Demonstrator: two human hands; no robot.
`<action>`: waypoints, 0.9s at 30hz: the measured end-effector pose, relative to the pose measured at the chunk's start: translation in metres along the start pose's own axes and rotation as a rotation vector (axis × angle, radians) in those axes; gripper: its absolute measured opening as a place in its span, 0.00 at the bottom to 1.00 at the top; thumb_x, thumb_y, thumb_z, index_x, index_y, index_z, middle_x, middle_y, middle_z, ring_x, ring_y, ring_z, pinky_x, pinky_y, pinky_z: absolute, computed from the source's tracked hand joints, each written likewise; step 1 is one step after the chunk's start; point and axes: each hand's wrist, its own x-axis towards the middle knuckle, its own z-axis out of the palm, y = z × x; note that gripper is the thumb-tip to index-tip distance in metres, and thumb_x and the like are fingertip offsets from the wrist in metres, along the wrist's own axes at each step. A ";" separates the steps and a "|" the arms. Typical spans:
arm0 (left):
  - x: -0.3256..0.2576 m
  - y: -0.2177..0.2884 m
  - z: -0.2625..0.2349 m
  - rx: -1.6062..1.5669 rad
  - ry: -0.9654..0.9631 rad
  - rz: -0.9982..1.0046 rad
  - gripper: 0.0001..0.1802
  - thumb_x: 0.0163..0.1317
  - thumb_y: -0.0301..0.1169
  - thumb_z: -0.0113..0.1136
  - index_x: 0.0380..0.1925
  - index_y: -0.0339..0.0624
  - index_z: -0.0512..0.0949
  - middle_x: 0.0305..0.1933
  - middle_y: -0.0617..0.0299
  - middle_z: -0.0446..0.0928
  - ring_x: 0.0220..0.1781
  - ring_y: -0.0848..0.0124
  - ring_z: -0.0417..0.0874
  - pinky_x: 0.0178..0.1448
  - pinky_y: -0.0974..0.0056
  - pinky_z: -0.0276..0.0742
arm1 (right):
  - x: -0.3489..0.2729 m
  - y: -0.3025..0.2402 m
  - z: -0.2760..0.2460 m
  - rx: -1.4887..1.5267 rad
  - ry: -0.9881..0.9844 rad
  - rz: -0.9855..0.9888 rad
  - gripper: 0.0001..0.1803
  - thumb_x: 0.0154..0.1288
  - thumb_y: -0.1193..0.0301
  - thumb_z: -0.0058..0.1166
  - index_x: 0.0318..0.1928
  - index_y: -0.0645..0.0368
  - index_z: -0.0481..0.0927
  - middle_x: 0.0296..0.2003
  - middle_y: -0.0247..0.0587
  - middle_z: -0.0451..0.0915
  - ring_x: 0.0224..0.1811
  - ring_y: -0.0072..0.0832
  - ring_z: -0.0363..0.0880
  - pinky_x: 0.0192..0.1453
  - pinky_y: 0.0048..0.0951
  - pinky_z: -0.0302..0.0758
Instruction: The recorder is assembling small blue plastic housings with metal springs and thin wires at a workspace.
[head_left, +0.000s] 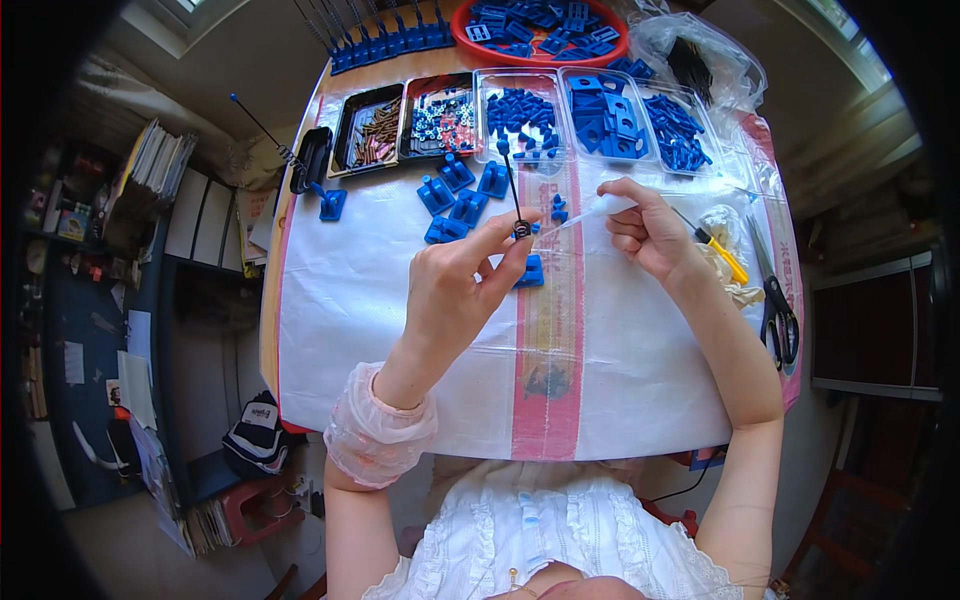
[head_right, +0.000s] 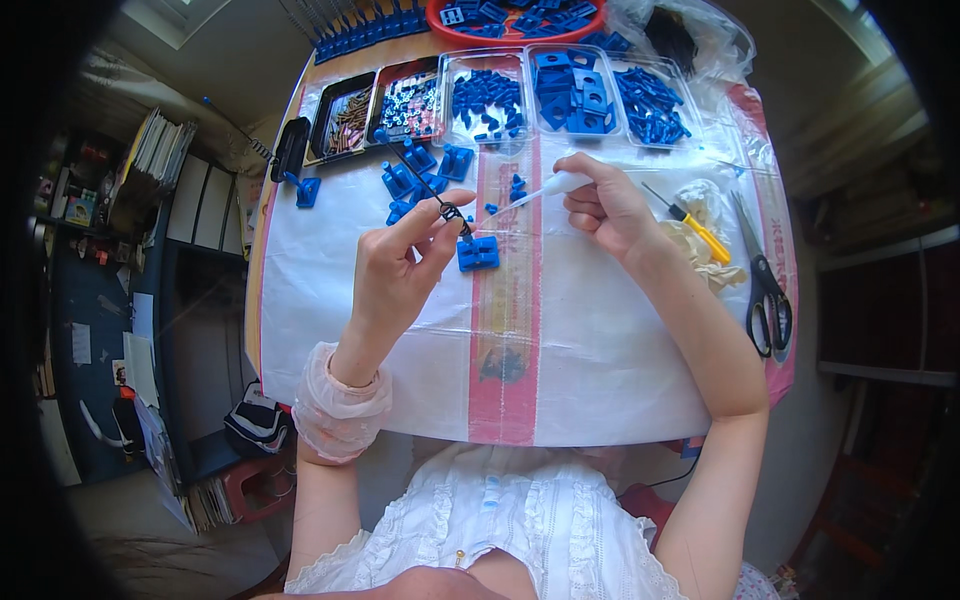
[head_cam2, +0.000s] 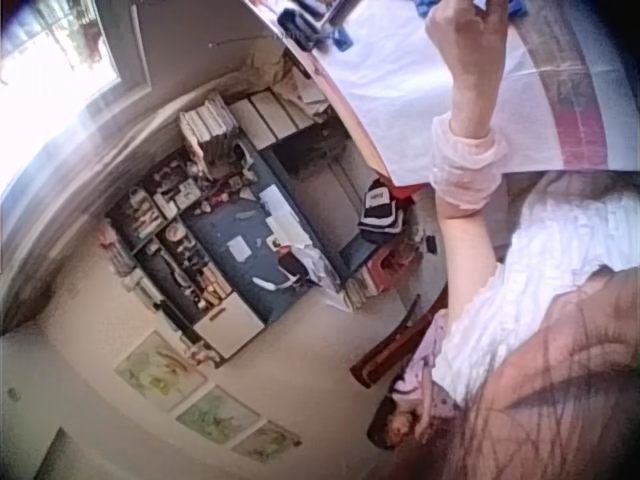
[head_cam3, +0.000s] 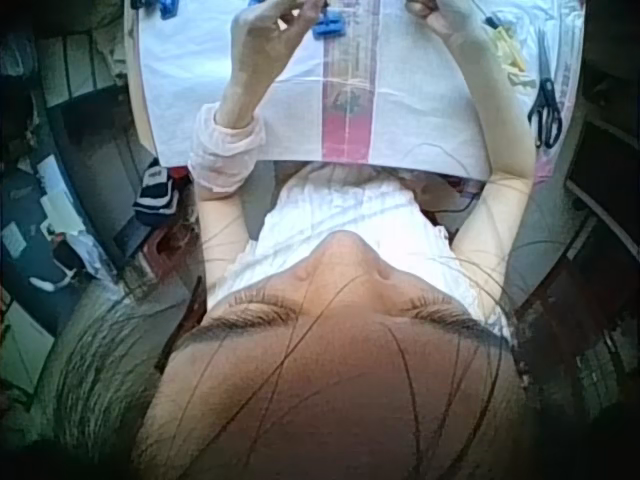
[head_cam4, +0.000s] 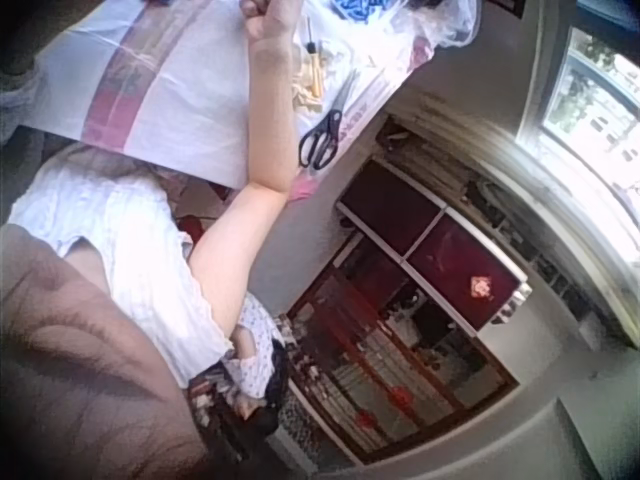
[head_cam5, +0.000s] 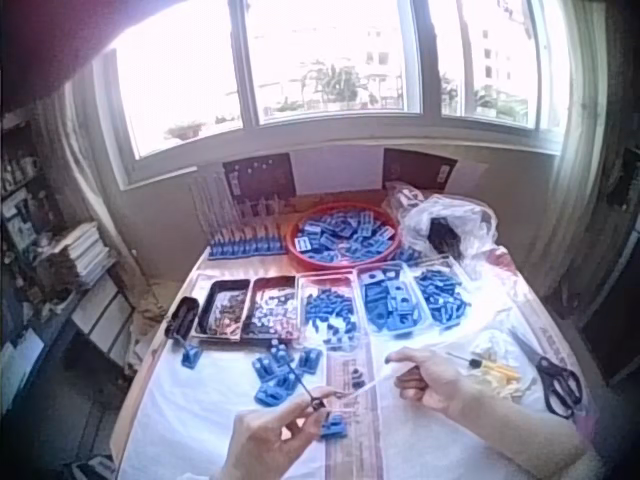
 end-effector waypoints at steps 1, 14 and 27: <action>0.000 0.000 -0.001 0.000 -0.008 -0.008 0.09 0.67 0.26 0.62 0.46 0.37 0.84 0.36 0.60 0.89 0.16 0.83 0.75 0.19 0.74 0.62 | 0.000 0.000 0.000 -0.001 -0.002 -0.003 0.09 0.64 0.66 0.63 0.37 0.56 0.78 0.16 0.18 0.53 0.17 0.12 0.49 0.19 0.20 0.44; 0.000 0.000 -0.001 0.005 -0.010 -0.009 0.10 0.67 0.26 0.62 0.47 0.38 0.85 0.35 0.61 0.89 0.16 0.82 0.76 0.19 0.74 0.62 | 0.002 -0.001 0.000 -0.011 0.005 -0.008 0.09 0.63 0.66 0.63 0.38 0.56 0.78 0.17 0.18 0.52 0.16 0.12 0.48 0.20 0.21 0.44; 0.000 -0.001 0.000 0.013 0.001 -0.010 0.12 0.67 0.29 0.64 0.49 0.45 0.85 0.31 0.62 0.88 0.16 0.79 0.78 0.20 0.73 0.65 | -0.002 -0.003 0.004 -0.034 0.011 -0.031 0.09 0.64 0.66 0.63 0.37 0.56 0.79 0.17 0.18 0.53 0.18 0.12 0.51 0.21 0.20 0.45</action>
